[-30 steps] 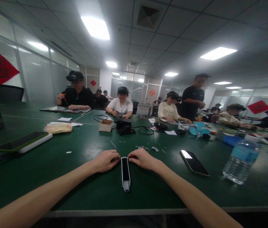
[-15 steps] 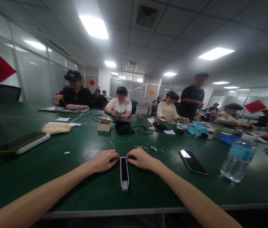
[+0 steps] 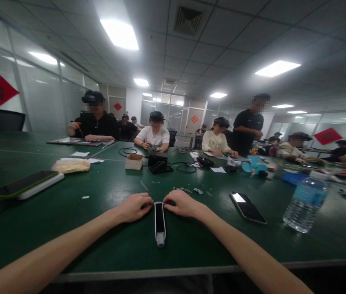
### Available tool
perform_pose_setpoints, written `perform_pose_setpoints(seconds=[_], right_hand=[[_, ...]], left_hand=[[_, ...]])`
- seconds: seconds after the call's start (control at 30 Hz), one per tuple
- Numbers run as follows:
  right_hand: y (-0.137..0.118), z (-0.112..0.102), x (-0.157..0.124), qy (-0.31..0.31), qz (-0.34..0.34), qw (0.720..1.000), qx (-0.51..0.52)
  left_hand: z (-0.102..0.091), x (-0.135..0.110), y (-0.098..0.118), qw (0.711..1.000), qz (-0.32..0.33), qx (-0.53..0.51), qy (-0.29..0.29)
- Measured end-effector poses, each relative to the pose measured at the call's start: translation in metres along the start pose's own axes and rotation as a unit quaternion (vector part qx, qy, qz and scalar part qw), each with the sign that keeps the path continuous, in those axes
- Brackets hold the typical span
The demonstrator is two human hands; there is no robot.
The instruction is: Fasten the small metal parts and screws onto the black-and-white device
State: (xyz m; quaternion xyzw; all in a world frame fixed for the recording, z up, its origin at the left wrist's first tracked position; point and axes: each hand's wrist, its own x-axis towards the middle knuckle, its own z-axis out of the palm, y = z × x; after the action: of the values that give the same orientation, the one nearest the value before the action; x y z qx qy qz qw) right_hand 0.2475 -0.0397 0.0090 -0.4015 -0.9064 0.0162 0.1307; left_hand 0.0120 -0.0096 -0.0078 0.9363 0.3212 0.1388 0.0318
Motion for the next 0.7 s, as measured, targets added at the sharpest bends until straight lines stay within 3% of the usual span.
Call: perform_pose_setpoints(seconds=[0.47, 0.6, 0.7], right_hand=[[-0.003, -0.004, -0.001, -0.013, -0.003, 1.0, -0.014], [0.003, -0.013, -0.004, -0.016, -0.01, 1.0, -0.023], [0.015, -0.024, -0.009, -0.008, 0.03, 0.996, -0.078]], left_hand=[[0.002, -0.001, -0.002, 1.0, 0.006, -0.007, 0.003], [-0.001, -0.001, 0.001, 1.0, -0.002, -0.008, -0.002], [-0.003, -0.001, 0.002, 1.0, -0.002, -0.007, -0.005]])
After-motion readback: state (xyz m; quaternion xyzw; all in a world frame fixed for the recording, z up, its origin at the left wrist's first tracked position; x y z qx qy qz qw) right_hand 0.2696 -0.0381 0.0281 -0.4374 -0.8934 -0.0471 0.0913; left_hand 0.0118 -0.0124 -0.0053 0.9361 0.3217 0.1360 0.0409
